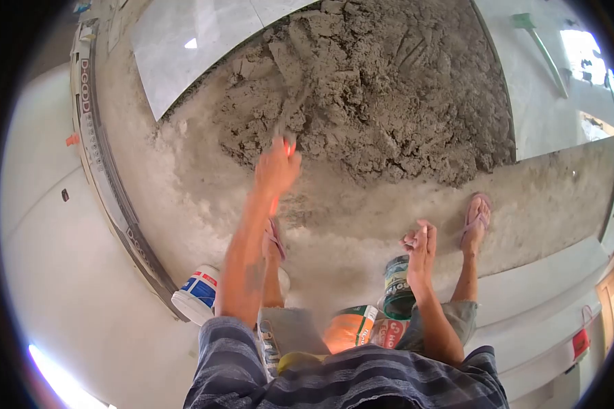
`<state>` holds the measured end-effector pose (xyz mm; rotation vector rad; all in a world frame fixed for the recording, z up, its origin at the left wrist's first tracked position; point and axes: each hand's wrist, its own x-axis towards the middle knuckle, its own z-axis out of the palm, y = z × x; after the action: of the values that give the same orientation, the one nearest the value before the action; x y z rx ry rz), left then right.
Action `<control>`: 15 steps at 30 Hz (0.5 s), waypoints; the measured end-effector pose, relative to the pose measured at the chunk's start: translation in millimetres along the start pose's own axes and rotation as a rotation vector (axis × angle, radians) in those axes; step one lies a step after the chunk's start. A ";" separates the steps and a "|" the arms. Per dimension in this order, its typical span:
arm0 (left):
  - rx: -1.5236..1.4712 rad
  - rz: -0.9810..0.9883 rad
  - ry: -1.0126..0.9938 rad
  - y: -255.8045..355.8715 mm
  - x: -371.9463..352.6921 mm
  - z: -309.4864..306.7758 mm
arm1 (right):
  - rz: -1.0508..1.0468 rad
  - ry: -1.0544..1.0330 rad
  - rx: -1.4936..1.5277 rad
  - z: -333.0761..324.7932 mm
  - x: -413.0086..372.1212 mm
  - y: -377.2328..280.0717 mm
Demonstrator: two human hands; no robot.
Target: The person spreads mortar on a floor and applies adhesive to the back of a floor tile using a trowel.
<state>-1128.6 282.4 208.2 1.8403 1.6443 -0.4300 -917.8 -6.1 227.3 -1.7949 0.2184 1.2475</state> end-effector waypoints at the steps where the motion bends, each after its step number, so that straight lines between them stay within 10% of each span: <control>1: 0.030 0.042 0.031 16.6 23.5 -15.9 | -0.024 -0.009 -0.035 -5.2 -1.8 7.0; 3: -0.220 -0.079 -0.231 69.4 62.5 -56.1 | -0.066 0.003 -0.041 -10.3 2.7 7.2; 7: 0.014 -0.025 -0.166 38.5 106.6 50.7 | -0.021 0.009 0.034 -11.1 -5.9 -12.2; 15: -0.066 -0.304 -0.316 20.6 -53.7 74.6 | -0.001 -0.019 -0.043 -11.6 -14.7 -17.8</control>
<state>-1105.5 192.9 190.1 1.3925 1.6930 -0.7458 -906.6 -9.5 250.4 -1.8194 0.1814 1.2770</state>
